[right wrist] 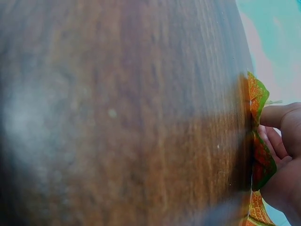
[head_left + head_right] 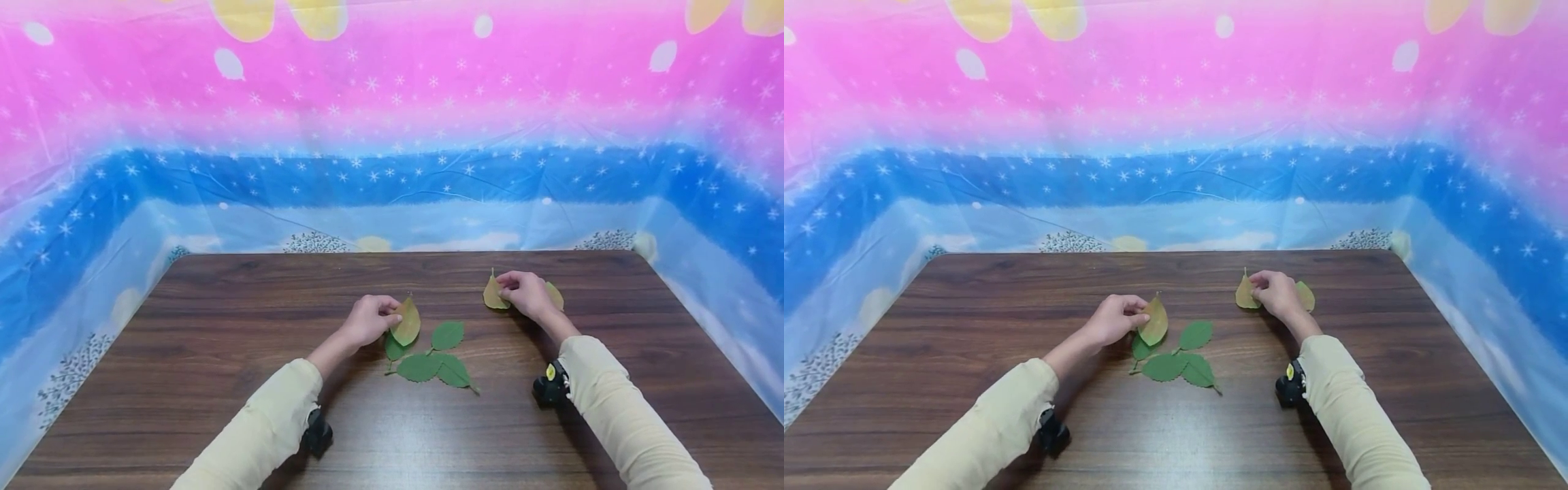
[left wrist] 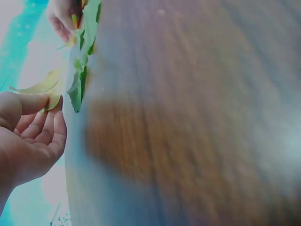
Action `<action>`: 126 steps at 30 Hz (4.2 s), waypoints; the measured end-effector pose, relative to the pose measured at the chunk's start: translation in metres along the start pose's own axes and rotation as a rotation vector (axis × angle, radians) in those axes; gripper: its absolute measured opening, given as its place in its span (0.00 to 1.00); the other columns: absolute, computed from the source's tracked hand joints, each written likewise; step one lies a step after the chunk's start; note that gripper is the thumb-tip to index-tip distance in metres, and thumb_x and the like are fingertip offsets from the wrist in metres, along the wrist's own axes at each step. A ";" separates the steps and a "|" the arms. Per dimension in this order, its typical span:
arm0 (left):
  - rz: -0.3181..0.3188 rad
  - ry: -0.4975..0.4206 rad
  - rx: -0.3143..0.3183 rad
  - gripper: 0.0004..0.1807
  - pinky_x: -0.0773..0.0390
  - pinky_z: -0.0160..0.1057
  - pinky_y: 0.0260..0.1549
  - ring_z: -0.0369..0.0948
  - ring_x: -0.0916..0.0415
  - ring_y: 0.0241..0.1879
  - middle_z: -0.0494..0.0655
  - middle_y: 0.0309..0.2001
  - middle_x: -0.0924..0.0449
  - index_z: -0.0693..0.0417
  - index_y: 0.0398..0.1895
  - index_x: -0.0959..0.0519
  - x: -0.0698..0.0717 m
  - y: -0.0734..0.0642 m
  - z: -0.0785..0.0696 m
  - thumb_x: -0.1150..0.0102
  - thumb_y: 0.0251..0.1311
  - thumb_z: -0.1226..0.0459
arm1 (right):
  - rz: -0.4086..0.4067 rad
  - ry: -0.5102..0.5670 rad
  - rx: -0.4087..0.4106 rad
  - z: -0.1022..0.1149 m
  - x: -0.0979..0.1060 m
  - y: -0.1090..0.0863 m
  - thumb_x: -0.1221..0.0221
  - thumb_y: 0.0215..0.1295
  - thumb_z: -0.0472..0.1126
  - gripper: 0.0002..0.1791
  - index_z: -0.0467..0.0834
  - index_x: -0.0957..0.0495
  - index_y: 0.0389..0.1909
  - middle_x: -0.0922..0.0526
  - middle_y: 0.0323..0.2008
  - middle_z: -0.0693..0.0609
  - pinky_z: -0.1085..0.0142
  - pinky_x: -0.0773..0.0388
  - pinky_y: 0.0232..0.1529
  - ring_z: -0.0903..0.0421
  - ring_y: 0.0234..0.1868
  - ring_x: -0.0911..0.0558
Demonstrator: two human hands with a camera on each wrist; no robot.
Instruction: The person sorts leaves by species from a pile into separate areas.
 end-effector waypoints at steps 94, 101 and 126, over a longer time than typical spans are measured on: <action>0.041 0.165 0.049 0.11 0.31 0.36 0.30 0.42 0.28 0.33 0.52 0.39 0.19 0.60 0.49 0.18 -0.084 0.083 -0.068 0.45 0.67 0.69 | -0.031 -0.086 0.041 0.003 -0.004 -0.004 0.43 0.66 0.34 0.14 0.32 0.21 0.51 0.19 0.42 0.38 0.49 0.24 0.44 0.42 0.44 0.21; 0.087 0.203 0.029 0.20 0.28 0.37 0.39 0.45 0.26 0.46 0.54 0.58 0.24 0.59 0.62 0.25 -0.079 0.079 -0.069 0.47 0.67 0.68 | -0.076 -0.065 0.079 0.003 -0.002 -0.007 0.45 0.67 0.32 0.13 0.32 0.20 0.49 0.19 0.42 0.38 0.49 0.24 0.44 0.42 0.43 0.20; 0.199 0.335 -0.129 0.20 0.27 0.40 0.40 0.39 0.36 0.16 0.56 0.54 0.21 0.61 0.61 0.25 -0.048 0.043 -0.071 0.46 0.69 0.65 | -0.087 -0.136 0.380 0.052 -0.004 -0.028 0.42 0.64 0.30 0.12 0.33 0.18 0.47 0.18 0.46 0.39 0.52 0.21 0.39 0.46 0.38 0.17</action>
Point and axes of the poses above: each hand's wrist, its own y-axis towards the middle knuckle, its own x-axis out of the back of the hand, z = x × y, the point moved 3 cm from there along y, towards the middle knuckle
